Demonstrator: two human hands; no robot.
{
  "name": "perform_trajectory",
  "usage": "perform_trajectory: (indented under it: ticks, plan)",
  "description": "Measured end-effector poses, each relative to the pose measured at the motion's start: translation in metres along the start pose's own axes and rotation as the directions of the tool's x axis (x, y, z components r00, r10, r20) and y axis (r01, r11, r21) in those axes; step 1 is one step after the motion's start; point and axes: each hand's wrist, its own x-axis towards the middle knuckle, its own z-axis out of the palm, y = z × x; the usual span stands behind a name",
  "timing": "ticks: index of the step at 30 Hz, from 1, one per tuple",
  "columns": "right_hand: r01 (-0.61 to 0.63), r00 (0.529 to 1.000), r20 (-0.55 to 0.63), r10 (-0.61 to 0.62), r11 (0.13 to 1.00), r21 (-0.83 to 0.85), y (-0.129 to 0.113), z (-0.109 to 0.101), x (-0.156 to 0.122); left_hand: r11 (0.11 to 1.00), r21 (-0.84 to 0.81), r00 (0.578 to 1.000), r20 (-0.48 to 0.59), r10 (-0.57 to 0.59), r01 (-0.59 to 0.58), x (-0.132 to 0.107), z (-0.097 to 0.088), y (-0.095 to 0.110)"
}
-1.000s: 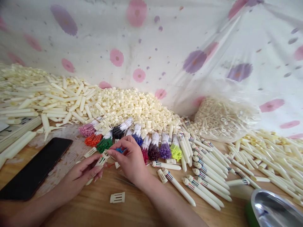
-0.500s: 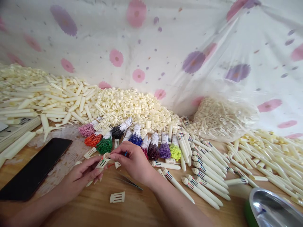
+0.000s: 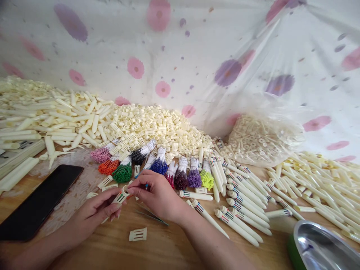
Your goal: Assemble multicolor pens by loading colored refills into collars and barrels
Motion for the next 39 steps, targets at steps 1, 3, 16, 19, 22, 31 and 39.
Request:
perform_trajectory:
  ticks: [1, 3, 16, 19, 22, 31, 39]
  plan:
    - [-0.008, 1.000, 0.021, 0.009, 1.000, -0.016, -0.001, -0.001, 0.000, 1.000, 0.009, 1.000, 0.002, -0.003, 0.003, 0.000, 0.000, 0.000]
    - [-0.023, 0.997, 0.068, 0.026, 0.999, -0.043, -0.003, -0.004, 0.001, 1.000, 0.025, 1.000, 0.004, -0.005, 0.005, 0.000, -0.001, -0.002]
    - [-0.033, 0.963, 0.257, 0.080, 0.983, -0.180, -0.019, -0.011, -0.001, 0.999, 0.033, 1.000, 0.026, 0.003, -0.004, -0.001, -0.002, -0.010]
    - [-0.094, 0.977, 0.179, 0.120, 0.985, -0.145, -0.022, -0.009, -0.002, 1.000, 0.014, 1.000, 0.022, 0.010, -0.010, 0.000, -0.001, -0.008]
    - [-0.091, 0.988, 0.112, 0.110, 0.982, -0.164, -0.025, -0.012, -0.003, 1.000, 0.008, 1.000, -0.005, 0.005, -0.005, 0.002, -0.001, -0.004]
    - [0.126, 0.989, 0.043, -0.144, 0.641, -0.757, 0.017, -0.031, 0.019, 0.991, -0.111, 0.986, -0.145, -0.088, 0.072, 0.007, -0.003, 0.009]
    - [0.491, 0.860, 0.510, -0.025, 0.316, -0.812, 0.024, -0.019, 0.044, 0.947, -0.302, 0.976, -0.146, -0.161, 0.111, 0.009, 0.001, 0.004]
